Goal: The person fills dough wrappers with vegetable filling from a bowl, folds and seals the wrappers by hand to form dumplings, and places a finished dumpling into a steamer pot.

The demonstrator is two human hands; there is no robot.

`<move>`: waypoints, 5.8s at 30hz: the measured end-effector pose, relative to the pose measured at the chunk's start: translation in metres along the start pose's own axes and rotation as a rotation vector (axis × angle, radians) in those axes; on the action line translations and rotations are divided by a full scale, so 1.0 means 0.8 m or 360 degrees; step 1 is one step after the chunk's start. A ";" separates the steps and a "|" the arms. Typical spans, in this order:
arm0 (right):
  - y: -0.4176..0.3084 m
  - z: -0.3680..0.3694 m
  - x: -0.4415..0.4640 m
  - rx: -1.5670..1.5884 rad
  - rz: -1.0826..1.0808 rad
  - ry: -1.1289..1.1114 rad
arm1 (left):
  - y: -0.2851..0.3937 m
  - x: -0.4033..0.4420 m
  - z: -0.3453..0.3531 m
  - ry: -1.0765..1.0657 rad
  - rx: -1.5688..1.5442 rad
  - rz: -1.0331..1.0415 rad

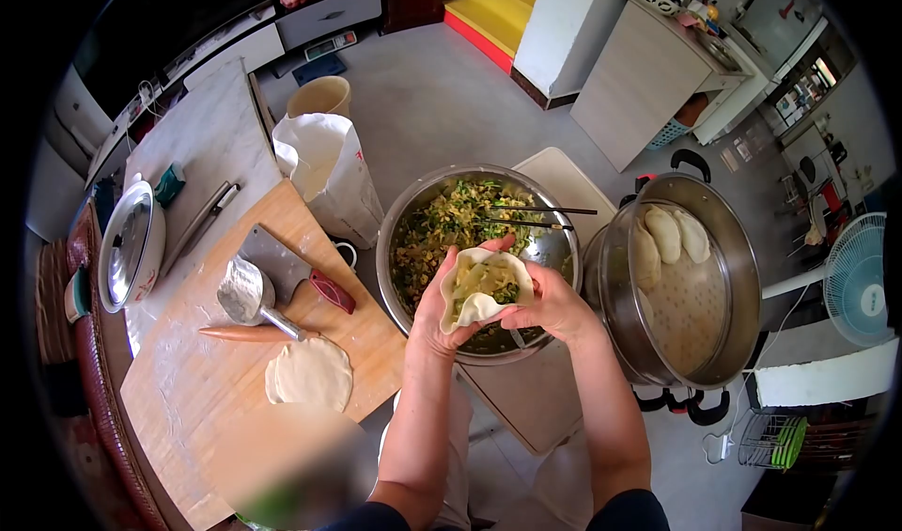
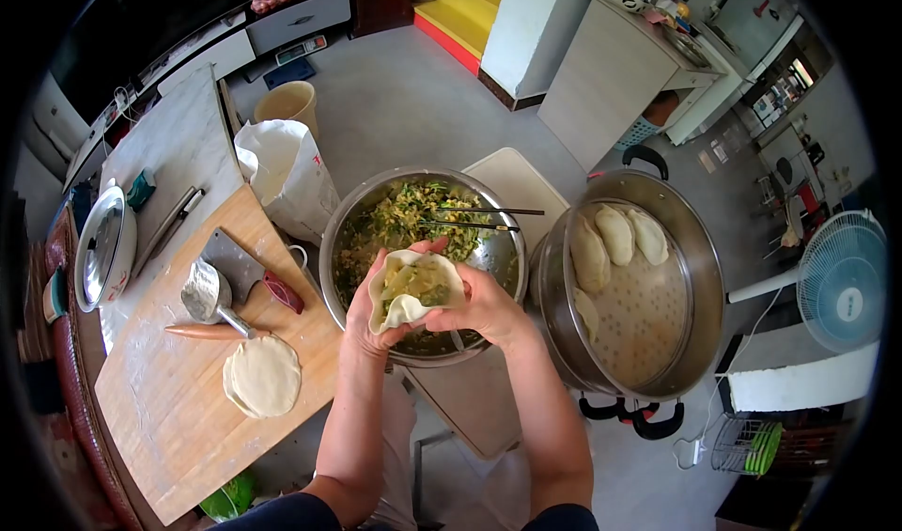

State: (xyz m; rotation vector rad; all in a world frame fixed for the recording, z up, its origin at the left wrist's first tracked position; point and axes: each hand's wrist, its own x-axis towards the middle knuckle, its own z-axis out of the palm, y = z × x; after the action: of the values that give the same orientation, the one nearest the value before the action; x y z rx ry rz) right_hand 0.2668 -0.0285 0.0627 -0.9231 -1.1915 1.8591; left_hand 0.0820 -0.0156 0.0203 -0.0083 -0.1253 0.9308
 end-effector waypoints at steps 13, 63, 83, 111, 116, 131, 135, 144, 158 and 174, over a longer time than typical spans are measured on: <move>0.003 0.022 -0.017 -0.0381 -0.0289 0.0265 | -0.003 -0.016 -0.021 0.0442 0.0087 -0.0121; 0.018 0.027 -0.011 -0.1974 -0.1385 0.0470 | -0.023 0.004 -0.013 0.0178 0.0048 -0.0016; 0.013 0.029 -0.007 -0.2015 -0.1480 0.0566 | -0.021 0.004 -0.011 0.0203 -0.0028 -0.0076; 0.015 0.026 -0.006 -0.1827 -0.1457 0.0740 | -0.022 -0.002 -0.003 0.0302 0.0446 -0.0096; 0.012 0.026 -0.006 -0.1867 -0.1490 0.0722 | -0.021 -0.003 -0.009 0.0277 0.0432 -0.0103; 0.010 0.016 -0.007 -0.1666 -0.1313 0.0655 | -0.025 -0.005 -0.032 0.0267 0.0041 -0.0119; 0.007 0.015 -0.010 -0.1490 -0.1186 0.0593 | -0.023 -0.004 -0.042 0.0335 0.0110 -0.0135; 0.013 0.009 -0.005 -0.1595 -0.1308 0.0608 | -0.032 -0.001 -0.036 0.0239 0.0083 -0.0161; 0.011 0.010 -0.004 -0.1742 -0.1445 0.0700 | -0.033 -0.004 -0.015 0.0223 0.1053 -0.0062; 0.009 0.007 -0.008 -0.1595 -0.1349 0.0609 | -0.034 -0.004 -0.042 0.0293 0.0465 -0.0138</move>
State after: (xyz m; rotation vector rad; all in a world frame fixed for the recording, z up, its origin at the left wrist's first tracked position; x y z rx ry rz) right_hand 0.2639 -0.0387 0.0590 -0.9600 -1.8769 0.3396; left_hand 0.1058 -0.0331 -0.0115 0.1801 0.1801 0.8507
